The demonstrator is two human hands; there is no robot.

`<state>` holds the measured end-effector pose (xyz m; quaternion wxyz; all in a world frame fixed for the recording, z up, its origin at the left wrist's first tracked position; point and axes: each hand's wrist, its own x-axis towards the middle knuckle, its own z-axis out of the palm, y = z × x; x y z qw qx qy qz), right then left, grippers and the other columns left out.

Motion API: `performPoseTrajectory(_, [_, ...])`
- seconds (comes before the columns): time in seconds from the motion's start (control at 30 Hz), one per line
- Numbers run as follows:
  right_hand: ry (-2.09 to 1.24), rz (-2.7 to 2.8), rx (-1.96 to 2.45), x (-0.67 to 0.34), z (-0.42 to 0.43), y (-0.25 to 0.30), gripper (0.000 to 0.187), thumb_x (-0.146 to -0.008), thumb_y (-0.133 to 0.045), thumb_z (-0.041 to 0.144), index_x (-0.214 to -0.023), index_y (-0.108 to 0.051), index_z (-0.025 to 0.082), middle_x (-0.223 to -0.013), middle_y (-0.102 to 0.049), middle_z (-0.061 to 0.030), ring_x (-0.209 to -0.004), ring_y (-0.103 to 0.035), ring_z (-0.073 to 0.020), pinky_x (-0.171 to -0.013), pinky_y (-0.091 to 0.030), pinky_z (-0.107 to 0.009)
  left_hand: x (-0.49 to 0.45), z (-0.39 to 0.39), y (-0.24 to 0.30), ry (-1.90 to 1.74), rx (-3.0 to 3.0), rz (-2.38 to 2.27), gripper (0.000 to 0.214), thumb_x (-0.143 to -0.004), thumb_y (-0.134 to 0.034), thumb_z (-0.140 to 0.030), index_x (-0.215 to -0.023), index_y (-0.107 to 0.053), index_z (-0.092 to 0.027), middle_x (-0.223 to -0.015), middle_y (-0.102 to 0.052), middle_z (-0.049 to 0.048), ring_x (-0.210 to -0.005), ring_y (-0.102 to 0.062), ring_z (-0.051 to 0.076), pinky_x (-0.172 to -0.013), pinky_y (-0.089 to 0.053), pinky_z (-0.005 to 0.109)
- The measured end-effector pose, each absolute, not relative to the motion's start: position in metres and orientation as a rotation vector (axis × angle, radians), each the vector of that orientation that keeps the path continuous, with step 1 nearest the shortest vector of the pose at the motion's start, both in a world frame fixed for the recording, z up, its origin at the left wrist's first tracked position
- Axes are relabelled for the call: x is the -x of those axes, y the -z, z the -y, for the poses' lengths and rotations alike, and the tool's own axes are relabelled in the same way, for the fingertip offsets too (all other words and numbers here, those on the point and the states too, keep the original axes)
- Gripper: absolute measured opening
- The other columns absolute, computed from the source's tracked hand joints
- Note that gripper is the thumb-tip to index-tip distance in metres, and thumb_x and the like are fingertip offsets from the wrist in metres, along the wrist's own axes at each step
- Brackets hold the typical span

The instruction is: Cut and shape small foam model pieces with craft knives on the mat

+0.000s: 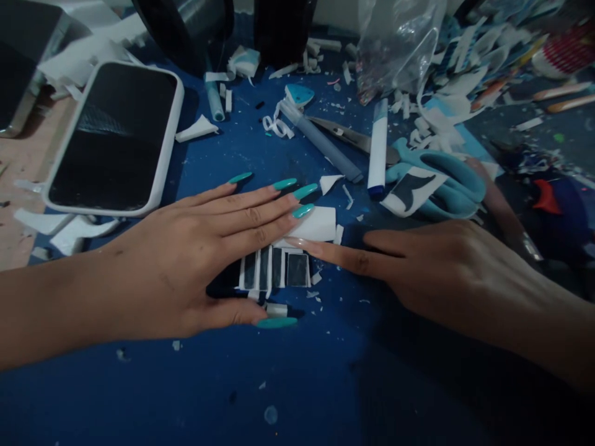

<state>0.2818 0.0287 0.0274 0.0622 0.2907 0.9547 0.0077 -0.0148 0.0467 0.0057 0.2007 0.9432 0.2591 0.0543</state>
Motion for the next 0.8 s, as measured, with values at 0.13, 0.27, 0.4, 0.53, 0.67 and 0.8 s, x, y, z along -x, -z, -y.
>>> performPoseTrajectory(0.13, [0.036,-2.932,-0.811,-0.2813,-0.0286,-0.0294,0.081,-0.083,-0.030,-0.003,-0.155,-0.012,0.030,-0.064,-0.054,0.0049,-0.041,-0.037,-0.0091,-0.046,-0.013,-0.025,0.0152,-0.0463,-0.0066,-0.138,-2.658,-0.734,0.083,-0.090,-0.049,-0.063,-0.154,-0.006,-0.034,-0.160,-0.021,-0.0016,-0.146,-0.027,0.031,-0.122,-0.019,0.053])
performPoseTrajectory(0.27, [-0.018,-2.945,-0.846,-0.2757,-0.0271,-0.0300,0.080,-0.081,-0.027,-0.006,-0.153,-0.023,0.030,-0.059,-0.046,0.0064,-0.039,-0.034,-0.0090,-0.046,-0.013,-0.026,0.0171,-0.0441,-0.0060,-0.156,-2.736,-0.738,0.084,-0.089,-0.047,-0.066,-0.155,-0.009,-0.030,-0.159,-0.023,0.0007,-0.144,-0.032,0.031,-0.121,-0.024,0.052])
performPoseTrajectory(0.4, [0.023,-2.982,-0.853,-0.2727,-0.0261,-0.0315,0.078,-0.082,-0.028,-0.005,-0.152,-0.030,0.030,-0.061,-0.048,0.0052,-0.040,-0.033,-0.0084,-0.046,-0.012,-0.026,0.0181,-0.0439,-0.0027,-0.174,-2.833,-0.752,0.086,-0.088,-0.046,-0.067,-0.155,-0.014,-0.024,-0.157,-0.027,0.0029,-0.141,-0.037,0.032,-0.118,-0.032,0.052])
performPoseTrajectory(0.53, [0.101,-2.934,-0.889,-0.2767,-0.0259,-0.0324,0.081,-0.081,-0.031,-0.005,-0.154,-0.024,0.030,-0.061,-0.047,0.0059,-0.041,-0.033,-0.0085,-0.046,-0.014,-0.026,0.0175,-0.0454,-0.0020,-0.139,-2.852,-0.756,0.088,-0.087,-0.045,-0.070,-0.155,-0.014,-0.024,-0.157,-0.027,0.0038,-0.140,-0.039,0.033,-0.111,-0.041,0.055])
performPoseTrajectory(0.67, [0.073,-2.991,-0.856,-0.2747,-0.0276,-0.0312,0.077,-0.081,-0.031,-0.005,-0.152,-0.031,0.027,-0.062,-0.049,0.0048,-0.041,-0.034,-0.0085,-0.046,-0.013,-0.026,0.0157,-0.0455,-0.0048,-0.156,-2.808,-0.745,0.088,-0.086,-0.047,-0.069,-0.155,-0.012,-0.026,-0.157,-0.029,0.0040,-0.140,-0.038,0.034,-0.112,-0.041,0.056])
performPoseTrajectory(0.8, [0.095,-2.984,-0.838,-0.2749,-0.0280,-0.0318,0.078,-0.079,-0.032,-0.007,-0.150,-0.033,0.026,-0.060,-0.047,0.0056,-0.041,-0.031,-0.0077,-0.046,-0.012,-0.025,0.0144,-0.0456,-0.0069,-0.119,-2.740,-0.778,0.087,-0.086,-0.050,-0.068,-0.154,-0.010,-0.032,-0.158,-0.026,0.0016,-0.142,-0.036,0.033,-0.115,-0.036,0.057])
